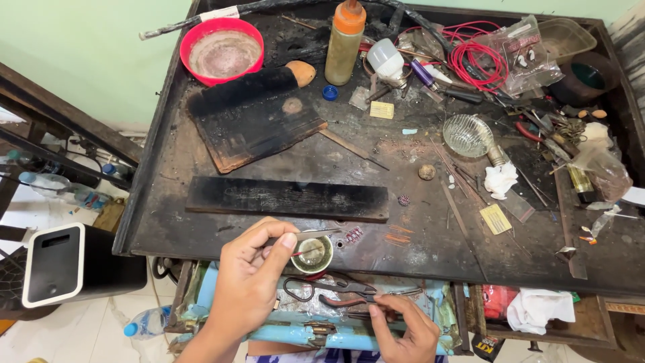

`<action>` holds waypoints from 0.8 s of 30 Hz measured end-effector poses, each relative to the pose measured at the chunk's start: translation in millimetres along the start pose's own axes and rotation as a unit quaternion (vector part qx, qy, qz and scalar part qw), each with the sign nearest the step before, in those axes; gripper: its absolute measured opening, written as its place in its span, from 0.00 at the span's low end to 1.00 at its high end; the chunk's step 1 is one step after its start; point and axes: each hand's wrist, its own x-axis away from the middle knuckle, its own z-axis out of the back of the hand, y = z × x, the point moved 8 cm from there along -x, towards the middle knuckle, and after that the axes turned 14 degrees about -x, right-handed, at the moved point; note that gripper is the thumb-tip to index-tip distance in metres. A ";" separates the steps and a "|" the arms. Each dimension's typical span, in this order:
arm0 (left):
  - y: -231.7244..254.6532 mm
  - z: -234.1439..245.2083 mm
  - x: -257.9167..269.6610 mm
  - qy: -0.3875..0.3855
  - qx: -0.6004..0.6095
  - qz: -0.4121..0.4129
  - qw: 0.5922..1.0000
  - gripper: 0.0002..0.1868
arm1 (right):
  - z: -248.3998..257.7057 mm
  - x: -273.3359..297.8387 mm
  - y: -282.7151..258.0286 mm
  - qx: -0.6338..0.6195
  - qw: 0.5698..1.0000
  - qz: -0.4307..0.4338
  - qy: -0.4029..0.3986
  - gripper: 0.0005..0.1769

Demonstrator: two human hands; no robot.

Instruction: Soldering small jewelry components on a workbench using a handheld torch and a pick.

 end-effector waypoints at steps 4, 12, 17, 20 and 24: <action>-6.8 -1.5 -0.5 -0.012 0.019 0.009 1.000 0.10 | -0.1 1.2 3.0 -0.005 1.000 -0.011 -0.003 0.08; -20.4 -2.9 -1.6 -0.029 0.018 0.076 0.996 0.12 | 0.2 0.6 0.7 0.004 1.000 -0.018 0.006 0.08; -18.4 -4.5 -1.8 -0.034 0.050 0.082 0.995 0.12 | 0.7 1.5 1.9 0.000 1.000 -0.020 0.011 0.08; -13.5 -4.4 -1.5 -0.030 0.068 0.075 0.994 0.11 | 0.0 2.4 2.4 0.006 0.999 -0.033 0.016 0.08; -10.4 0.3 -2.1 0.009 0.056 0.066 0.996 0.11 | -0.8 2.9 4.7 0.013 0.998 -0.064 0.027 0.07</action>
